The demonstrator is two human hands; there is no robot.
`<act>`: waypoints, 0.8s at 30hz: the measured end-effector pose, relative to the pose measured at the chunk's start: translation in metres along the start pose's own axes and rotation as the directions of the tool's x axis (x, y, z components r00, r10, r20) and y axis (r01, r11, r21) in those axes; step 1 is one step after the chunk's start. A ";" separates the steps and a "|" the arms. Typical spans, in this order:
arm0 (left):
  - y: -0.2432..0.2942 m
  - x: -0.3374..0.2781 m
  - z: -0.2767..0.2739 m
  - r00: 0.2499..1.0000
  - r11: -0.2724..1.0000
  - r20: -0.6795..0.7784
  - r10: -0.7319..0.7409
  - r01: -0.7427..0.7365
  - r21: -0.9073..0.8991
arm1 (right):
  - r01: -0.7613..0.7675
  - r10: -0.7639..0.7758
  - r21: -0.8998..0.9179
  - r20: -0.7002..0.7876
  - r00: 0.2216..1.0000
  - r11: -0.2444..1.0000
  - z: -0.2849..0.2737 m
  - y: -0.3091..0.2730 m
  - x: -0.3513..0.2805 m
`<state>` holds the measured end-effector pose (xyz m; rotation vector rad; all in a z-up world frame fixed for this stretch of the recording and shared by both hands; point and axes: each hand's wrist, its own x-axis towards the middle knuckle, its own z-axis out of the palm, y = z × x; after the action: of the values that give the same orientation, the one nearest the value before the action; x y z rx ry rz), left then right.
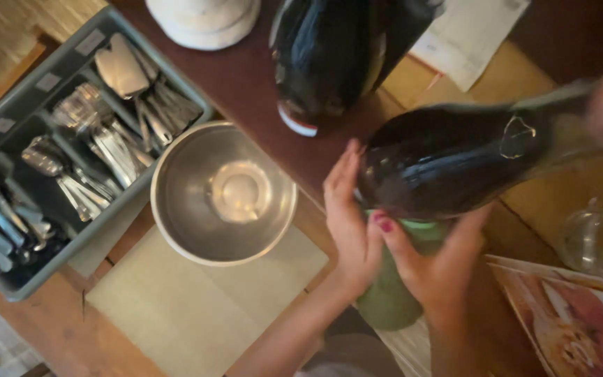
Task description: Polishing and cleaning wine glasses with a cloth.
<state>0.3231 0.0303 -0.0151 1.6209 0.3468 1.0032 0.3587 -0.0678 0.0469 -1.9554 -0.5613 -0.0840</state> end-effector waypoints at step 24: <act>0.002 0.012 -0.012 0.996 0.997 0.053 0.067 -0.069 0.024 | -0.025 0.024 0.038 0.022 0.999 0.999 0.006 0.006 0.003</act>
<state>0.3206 0.0459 -0.0078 1.6888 0.2717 1.0095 0.3627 -0.0640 0.0403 -1.9277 -0.5490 -0.0363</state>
